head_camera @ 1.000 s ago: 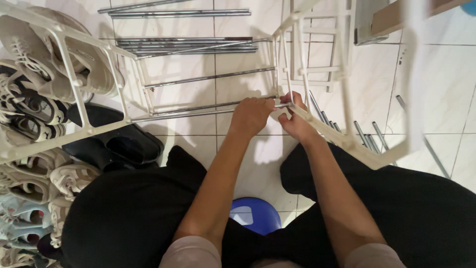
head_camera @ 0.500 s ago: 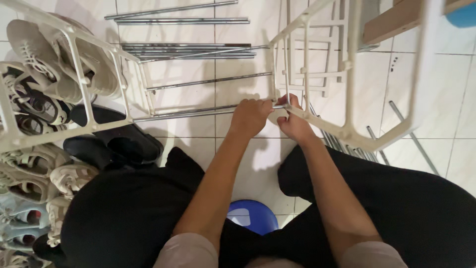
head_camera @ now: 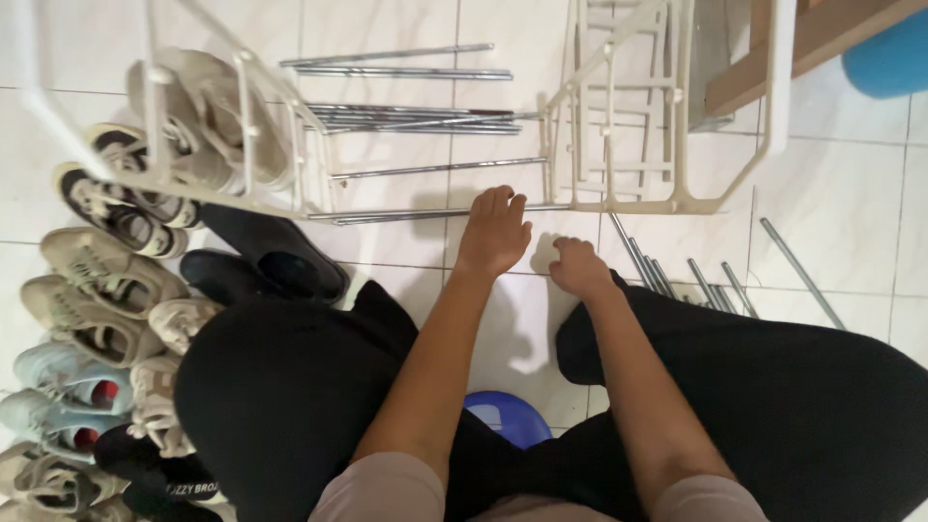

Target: The person assembles a white plastic shoe rack by inserting metal rods into the side frames. They sit on the floor and repeatedly pick up rods, align them with the frame slots, and push them into place.

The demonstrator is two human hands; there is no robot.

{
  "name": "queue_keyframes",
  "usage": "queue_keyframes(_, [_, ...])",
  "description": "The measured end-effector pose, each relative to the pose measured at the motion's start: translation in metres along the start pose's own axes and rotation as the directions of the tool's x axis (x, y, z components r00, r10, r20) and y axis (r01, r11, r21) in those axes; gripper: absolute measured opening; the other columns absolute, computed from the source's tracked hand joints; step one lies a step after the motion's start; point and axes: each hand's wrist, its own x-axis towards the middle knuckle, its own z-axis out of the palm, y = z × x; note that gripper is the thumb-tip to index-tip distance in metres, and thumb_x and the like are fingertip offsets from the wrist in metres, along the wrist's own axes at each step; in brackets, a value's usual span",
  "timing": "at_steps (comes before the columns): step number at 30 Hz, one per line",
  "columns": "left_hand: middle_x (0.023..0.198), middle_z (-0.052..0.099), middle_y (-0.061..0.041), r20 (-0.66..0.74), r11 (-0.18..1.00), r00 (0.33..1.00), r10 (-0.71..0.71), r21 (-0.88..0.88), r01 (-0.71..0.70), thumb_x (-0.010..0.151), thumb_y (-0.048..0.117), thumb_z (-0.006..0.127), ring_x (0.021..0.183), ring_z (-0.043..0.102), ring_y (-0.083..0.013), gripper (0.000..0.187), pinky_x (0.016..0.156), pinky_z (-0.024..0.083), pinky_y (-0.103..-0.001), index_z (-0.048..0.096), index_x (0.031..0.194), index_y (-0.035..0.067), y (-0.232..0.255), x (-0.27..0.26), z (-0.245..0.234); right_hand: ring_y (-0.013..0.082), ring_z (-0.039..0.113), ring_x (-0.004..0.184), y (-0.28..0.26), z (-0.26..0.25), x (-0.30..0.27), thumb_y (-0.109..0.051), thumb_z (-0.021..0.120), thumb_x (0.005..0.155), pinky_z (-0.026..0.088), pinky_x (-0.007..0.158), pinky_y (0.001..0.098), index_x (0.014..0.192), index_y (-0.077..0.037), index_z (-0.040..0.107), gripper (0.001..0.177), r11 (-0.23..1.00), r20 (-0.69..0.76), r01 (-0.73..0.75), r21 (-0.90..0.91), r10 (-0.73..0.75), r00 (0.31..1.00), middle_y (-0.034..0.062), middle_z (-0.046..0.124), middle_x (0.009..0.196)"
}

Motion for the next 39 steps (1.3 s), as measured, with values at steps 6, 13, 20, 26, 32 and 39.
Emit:
queue_keyframes(6, [0.118,0.058,-0.016,0.147,0.995,0.985,-0.095,-0.014,0.099,0.086,0.019,0.074,0.115,0.055,-0.0348,0.032,0.104,0.044,-0.048,0.065,0.112,0.003,-0.01,-0.025,-0.033,0.0379,0.066,0.11,-0.053,-0.023,-0.021,-0.018,0.059,0.086,0.052,0.096,0.0465,0.116,-0.006,0.07,0.035,0.98,-0.095,0.167,0.105,-0.157,0.983,0.0181,0.071,0.116])
queue_keyframes(13, [0.139,0.054,-0.027,-0.035,0.962,0.985,-0.168,0.211,0.171,0.071,0.015,0.07,0.13,0.05,-0.0422,0.062,0.108,0.039,-0.051,0.059,0.129,-0.006,-0.044,-0.071,-0.034,0.0346,0.062,0.119,-0.117,-0.057,-0.046,-0.015,0.063,0.09,0.053,0.094,0.0441,0.123,-0.008,0.066,0.034,0.928,-0.372,0.373,0.006,-0.345,0.862,0.0135,0.067,0.126])
queue_keyframes(20, [0.151,0.05,-0.027,0.108,0.926,0.943,-0.314,0.256,0.279,0.085,0.012,0.064,0.14,0.047,-0.0398,0.063,0.117,0.04,-0.05,0.054,0.145,-0.005,-0.075,-0.108,-0.033,0.034,0.05,0.13,-0.105,-0.042,-0.014,-0.011,0.07,0.086,0.039,0.111,0.0479,0.137,-0.008,0.059,0.052,0.858,-0.316,0.415,-0.302,-0.5,0.806,0.0137,0.058,0.136])
queue_keyframes(26, [0.152,0.046,-0.03,-0.265,0.852,0.964,-0.012,0.502,0.148,0.089,0.007,0.064,0.144,0.044,-0.0447,0.055,0.121,0.038,-0.051,0.053,0.142,-0.001,-0.091,-0.099,-0.061,0.0325,0.055,0.122,-0.094,-0.037,-0.006,-0.008,0.066,0.087,0.044,0.106,0.0468,0.142,-0.015,0.058,0.056,0.815,-0.279,0.382,-0.436,-0.525,0.804,0.0107,0.061,0.129])
queue_keyframes(32, [0.118,0.067,-0.022,-0.107,0.889,0.986,-0.131,0.428,0.165,0.074,0.009,0.064,0.118,0.058,-0.0421,0.049,0.108,0.038,-0.053,0.07,0.121,-0.001,-0.135,-0.1,-0.076,0.0293,0.063,0.113,-0.09,-0.044,-0.002,-0.001,0.055,0.094,0.054,0.095,0.0428,0.129,-0.018,0.066,0.041,0.888,-0.213,0.301,-0.349,-0.388,0.897,0.0058,0.069,0.118])
queue_keyframes(39, [0.084,0.059,-0.014,-0.035,0.92,0.983,-0.178,0.348,0.179,0.079,0.022,0.072,0.087,0.058,-0.034,0.015,0.088,0.045,-0.048,0.067,0.08,0.008,-0.124,-0.1,-0.084,0.0299,0.068,0.108,-0.113,-0.066,-0.007,-0.004,0.053,0.095,0.056,0.089,0.0453,0.123,-0.023,0.069,0.037,0.934,0.07,0.15,-0.324,-0.134,0.988,0.007,0.072,0.113])
